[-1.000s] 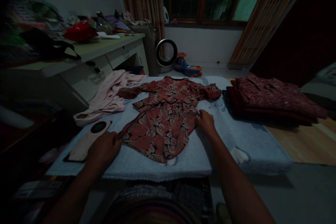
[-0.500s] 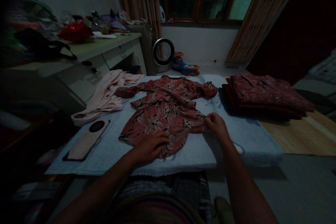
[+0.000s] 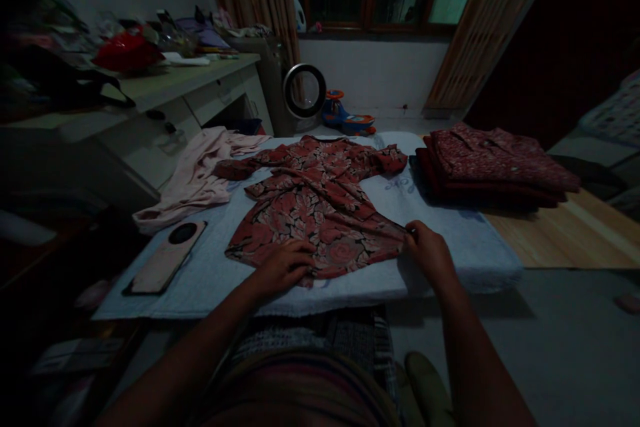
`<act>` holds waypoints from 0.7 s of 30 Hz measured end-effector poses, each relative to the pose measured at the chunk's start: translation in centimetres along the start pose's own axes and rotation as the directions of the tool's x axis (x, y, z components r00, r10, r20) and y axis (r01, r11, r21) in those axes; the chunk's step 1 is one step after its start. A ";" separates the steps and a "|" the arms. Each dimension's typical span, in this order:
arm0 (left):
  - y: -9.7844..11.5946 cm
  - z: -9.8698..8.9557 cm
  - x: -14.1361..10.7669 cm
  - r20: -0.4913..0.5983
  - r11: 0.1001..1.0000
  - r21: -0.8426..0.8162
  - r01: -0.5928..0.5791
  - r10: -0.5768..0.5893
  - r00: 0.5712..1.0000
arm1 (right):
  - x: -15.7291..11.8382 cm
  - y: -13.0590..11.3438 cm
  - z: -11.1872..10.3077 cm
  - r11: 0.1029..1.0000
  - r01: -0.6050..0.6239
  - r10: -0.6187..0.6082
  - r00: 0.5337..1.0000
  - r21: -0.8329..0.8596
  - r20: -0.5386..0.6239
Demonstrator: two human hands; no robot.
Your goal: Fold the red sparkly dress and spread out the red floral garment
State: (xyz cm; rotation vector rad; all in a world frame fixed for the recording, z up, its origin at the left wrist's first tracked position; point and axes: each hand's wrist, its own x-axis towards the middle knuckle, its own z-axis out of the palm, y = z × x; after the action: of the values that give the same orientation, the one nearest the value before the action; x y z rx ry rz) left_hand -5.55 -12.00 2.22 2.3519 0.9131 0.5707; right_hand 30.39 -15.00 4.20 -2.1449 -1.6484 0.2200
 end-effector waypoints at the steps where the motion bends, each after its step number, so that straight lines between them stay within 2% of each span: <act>1: 0.0 0.0 -0.1 -0.018 1.000 -0.029 0.007 -0.007 1.000 | -0.3 0.0 -0.1 0.998 -0.014 0.013 1.000 -0.060 -0.020; 3: -0.1 -0.1 -0.4 -0.041 0.998 -0.063 0.012 -0.015 0.999 | -0.9 -0.1 -0.1 0.985 -0.043 0.038 0.999 -0.169 -0.033; 6: -0.3 0.1 -0.9 -0.042 1.000 -0.022 -0.018 0.017 0.999 | -1.9 -0.4 0.0 0.961 -0.047 0.060 0.997 -0.273 0.040; 10: -0.6 0.6 -1.5 -0.073 0.995 0.042 -0.091 0.094 0.993 | -2.8 -0.5 0.2 0.950 -0.015 0.068 0.985 -0.313 0.158; 13: -0.5 0.5 -1.8 -0.058 0.988 0.115 -0.103 0.111 0.992 | -3.1 -0.2 0.3 0.944 0.025 0.036 0.983 -0.329 0.178; 17: 0.3 0.1 -2.1 0.003 0.980 0.180 -0.080 0.081 0.997 | -2.8 -0.8 0.2 0.942 0.060 -0.026 0.994 -0.329 0.107; 21: 1.1 -0.6 -2.7 0.024 0.993 0.070 -0.094 0.092 0.995 | -1.1 -3.5 0.7 0.969 0.184 -0.186 0.982 -0.166 0.000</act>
State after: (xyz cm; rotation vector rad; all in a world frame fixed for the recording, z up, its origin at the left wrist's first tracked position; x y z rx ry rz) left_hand -7.20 -14.39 2.85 2.4706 0.8306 0.5580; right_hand 26.73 -15.13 4.95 -2.0852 -1.9042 0.0104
